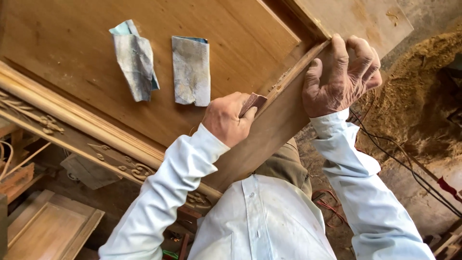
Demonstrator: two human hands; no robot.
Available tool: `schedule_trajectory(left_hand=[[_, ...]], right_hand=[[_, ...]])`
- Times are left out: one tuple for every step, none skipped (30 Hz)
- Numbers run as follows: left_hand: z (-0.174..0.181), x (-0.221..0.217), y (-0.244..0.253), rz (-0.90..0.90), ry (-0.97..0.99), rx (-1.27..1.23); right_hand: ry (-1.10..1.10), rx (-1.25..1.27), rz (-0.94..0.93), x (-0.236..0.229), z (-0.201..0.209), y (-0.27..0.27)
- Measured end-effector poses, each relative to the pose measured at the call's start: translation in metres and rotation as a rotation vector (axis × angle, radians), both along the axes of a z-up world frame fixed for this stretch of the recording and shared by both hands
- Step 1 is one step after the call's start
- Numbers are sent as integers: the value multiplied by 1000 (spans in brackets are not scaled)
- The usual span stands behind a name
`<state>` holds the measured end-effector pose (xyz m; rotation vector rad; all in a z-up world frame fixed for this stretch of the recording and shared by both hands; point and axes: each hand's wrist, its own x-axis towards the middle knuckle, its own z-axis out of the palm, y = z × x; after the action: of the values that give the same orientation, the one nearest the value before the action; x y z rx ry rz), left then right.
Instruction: Refining and finishing a wooden door panel using a chisel, sandpaper, and glue.
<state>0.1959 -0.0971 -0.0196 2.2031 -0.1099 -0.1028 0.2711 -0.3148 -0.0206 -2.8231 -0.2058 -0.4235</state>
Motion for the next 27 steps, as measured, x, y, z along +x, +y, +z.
schedule_trajectory(left_hand=[[1, -9, 6, 7, 0, 3], [3, -15, 14, -31, 0, -21], [5, -21, 21, -70, 0, -44], [7, -27, 24, -78, -2, -40], [7, -33, 26, -51, 4, -3], [6, -41, 24, -36, 12, 15], [7, -23, 15, -55, 14, 2], [9, -10, 6, -40, -51, -12], [12, 3, -1, -26, -115, -26], [8, 4, -3, -11, -114, -22], [5, 6, -5, -15, -92, -9], [2, 13, -5, -22, -77, 10], [9, 1, 5, -11, -83, 20], [14, -12, 15, -32, -52, -28], [19, -23, 23, -53, -21, -76], [20, -27, 25, -71, -20, -85], [20, -30, 27, -71, -14, -49], [20, -36, 28, -64, -9, -17], [11, -17, 12, -74, -8, -30], [4, -4, -2, -27, -42, 26], [-2, 10, -14, 20, -75, 83], [-3, 12, -13, 36, -76, 88], [-3, 14, -13, 10, -55, 47], [-3, 20, -10, -22, -35, 14], [7, 3, 1, -11, -38, 26], [15, -14, 12, -21, -31, 5], [21, -29, 21, -30, -24, -15]], right_hand=[[0, 3, 7, -1, 1, -1], [-11, 9, 6, -1, 1, 0], [-21, 16, 5, 0, 0, 0], [-24, 20, -3, 3, -2, -1], [-31, 39, 28, 5, -5, -3], [-35, 40, 48, 3, -7, -10], [-33, 27, 29, 3, -8, -12], [-23, 16, 32, 4, -9, -12], [-12, 5, 36, 3, -9, -9], [-12, 9, 51, 0, -14, -11], [-28, 12, 31, -2, -18, -12], [-51, 21, 8, 0, -23, -12], [-56, 31, 19, 2, -16, -8], [-29, 38, 19, 0, -9, -6], [-1, 46, 18, 0, -4, -5], [-1, 38, 0, 2, -3, -5], [-3, 18, 6, 3, -4, -4], [-4, -7, 20, 4, -3, -4], [-3, -19, 10, 4, -8, -9], [-26, -2, 12, 5, -14, -10], [-50, 15, 13, 5, -19, -9], [-51, 20, 29, 2, -16, -6], [-43, 13, 10, 1, -12, -4], [-36, 13, -15, 1, -10, -1], [-39, 25, -4, 2, -6, 1], [-18, 23, 7, 1, -3, -1], [3, 21, 18, 0, -1, -4]])
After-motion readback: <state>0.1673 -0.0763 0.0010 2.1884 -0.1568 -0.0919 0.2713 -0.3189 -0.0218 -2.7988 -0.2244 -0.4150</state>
